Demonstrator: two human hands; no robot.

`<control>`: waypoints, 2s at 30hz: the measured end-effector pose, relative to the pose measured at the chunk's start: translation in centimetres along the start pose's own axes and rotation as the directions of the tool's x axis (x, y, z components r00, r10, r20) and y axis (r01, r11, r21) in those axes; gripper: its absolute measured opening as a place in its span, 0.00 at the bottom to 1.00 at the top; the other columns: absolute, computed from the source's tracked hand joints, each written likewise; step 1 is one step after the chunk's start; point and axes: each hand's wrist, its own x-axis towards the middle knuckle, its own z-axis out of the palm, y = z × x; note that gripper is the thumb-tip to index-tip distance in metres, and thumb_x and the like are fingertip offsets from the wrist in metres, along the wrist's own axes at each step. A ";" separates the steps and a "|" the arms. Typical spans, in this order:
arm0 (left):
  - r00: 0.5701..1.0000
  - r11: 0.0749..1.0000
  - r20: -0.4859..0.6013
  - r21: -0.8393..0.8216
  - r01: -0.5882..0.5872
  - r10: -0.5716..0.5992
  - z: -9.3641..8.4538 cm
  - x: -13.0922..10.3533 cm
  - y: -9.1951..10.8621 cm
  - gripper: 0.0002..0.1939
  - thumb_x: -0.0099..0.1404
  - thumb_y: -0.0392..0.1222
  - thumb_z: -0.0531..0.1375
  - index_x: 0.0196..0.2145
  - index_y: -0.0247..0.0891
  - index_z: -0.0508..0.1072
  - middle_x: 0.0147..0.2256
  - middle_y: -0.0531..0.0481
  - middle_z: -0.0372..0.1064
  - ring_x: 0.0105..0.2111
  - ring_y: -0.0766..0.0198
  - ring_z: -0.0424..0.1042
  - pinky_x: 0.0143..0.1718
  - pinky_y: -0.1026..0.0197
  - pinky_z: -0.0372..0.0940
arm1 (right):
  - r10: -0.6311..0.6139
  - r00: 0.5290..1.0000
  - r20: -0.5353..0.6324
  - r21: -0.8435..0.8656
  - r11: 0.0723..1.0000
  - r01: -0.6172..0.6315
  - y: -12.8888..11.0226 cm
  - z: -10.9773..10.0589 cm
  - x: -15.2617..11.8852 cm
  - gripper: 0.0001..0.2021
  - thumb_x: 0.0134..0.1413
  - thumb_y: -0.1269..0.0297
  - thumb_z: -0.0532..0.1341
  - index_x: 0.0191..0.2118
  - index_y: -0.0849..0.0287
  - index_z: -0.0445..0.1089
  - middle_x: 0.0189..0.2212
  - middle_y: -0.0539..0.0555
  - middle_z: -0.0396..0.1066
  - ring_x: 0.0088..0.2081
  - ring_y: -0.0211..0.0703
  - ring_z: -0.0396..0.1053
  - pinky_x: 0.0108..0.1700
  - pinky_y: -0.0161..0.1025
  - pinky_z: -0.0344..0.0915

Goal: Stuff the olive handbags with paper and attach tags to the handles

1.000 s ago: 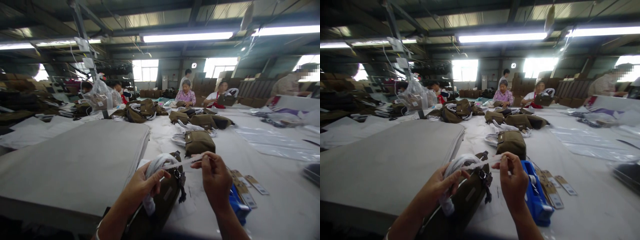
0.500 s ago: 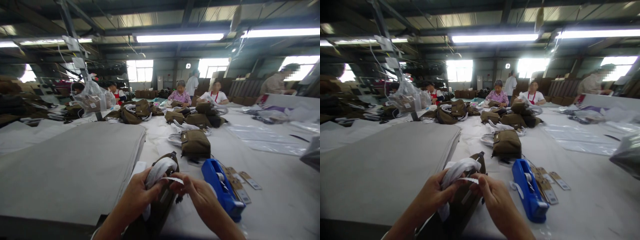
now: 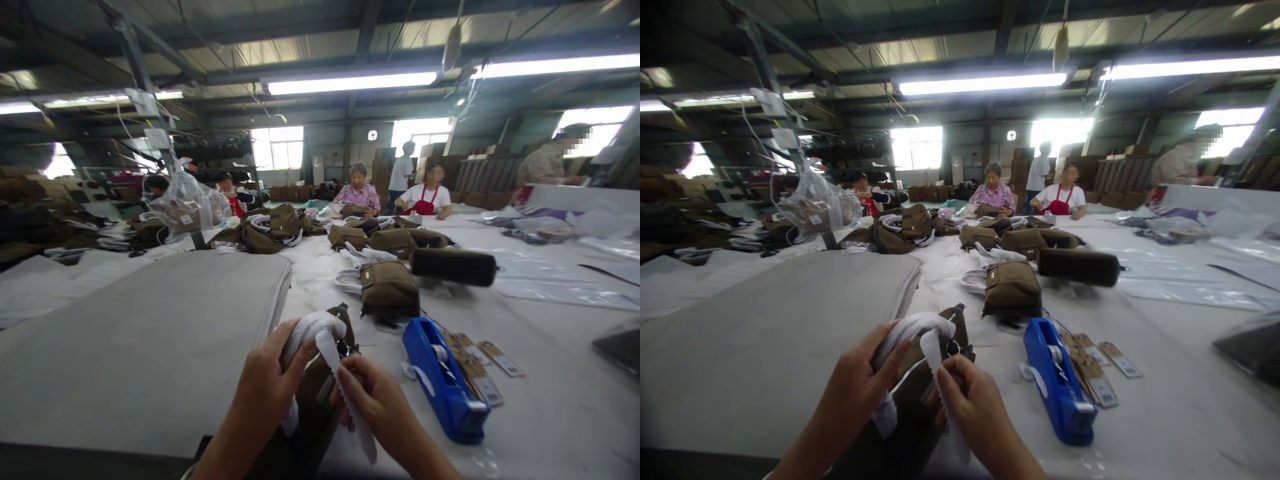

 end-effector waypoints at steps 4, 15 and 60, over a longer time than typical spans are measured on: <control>0.985 0.983 0.004 0.060 -0.175 0.175 0.6 -0.4 0.2 0.19 0.72 0.49 0.56 0.54 0.39 0.76 0.48 0.41 0.78 0.48 0.54 0.78 0.49 0.57 0.71 | -0.044 0.999 -0.012 0.060 0.997 0.045 -0.8 1.3 0.8 0.23 0.60 0.41 0.61 0.41 0.60 0.70 0.20 0.46 0.69 0.15 0.31 0.58 0.17 0.29 0.54; 0.966 0.844 -0.006 -0.487 0.224 -0.260 -0.2 -0.2 -0.6 0.35 0.68 0.63 0.59 0.61 0.34 0.71 0.39 0.42 0.78 0.35 0.56 0.77 0.33 0.60 0.73 | -0.120 0.992 0.036 0.099 0.988 0.116 -3.1 2.3 1.9 0.23 0.61 0.43 0.61 0.31 0.61 0.69 0.22 0.48 0.69 0.16 0.29 0.59 0.18 0.28 0.55; 0.905 0.947 -0.308 -0.029 -0.319 0.295 -1.2 -0.9 2.7 0.10 0.71 0.40 0.61 0.43 0.43 0.83 0.43 0.49 0.83 0.40 0.59 0.83 0.45 0.65 0.76 | -0.275 0.961 -0.037 0.064 0.959 0.277 -7.1 1.3 1.7 0.17 0.61 0.49 0.65 0.37 0.61 0.78 0.25 0.51 0.74 0.21 0.33 0.64 0.22 0.29 0.62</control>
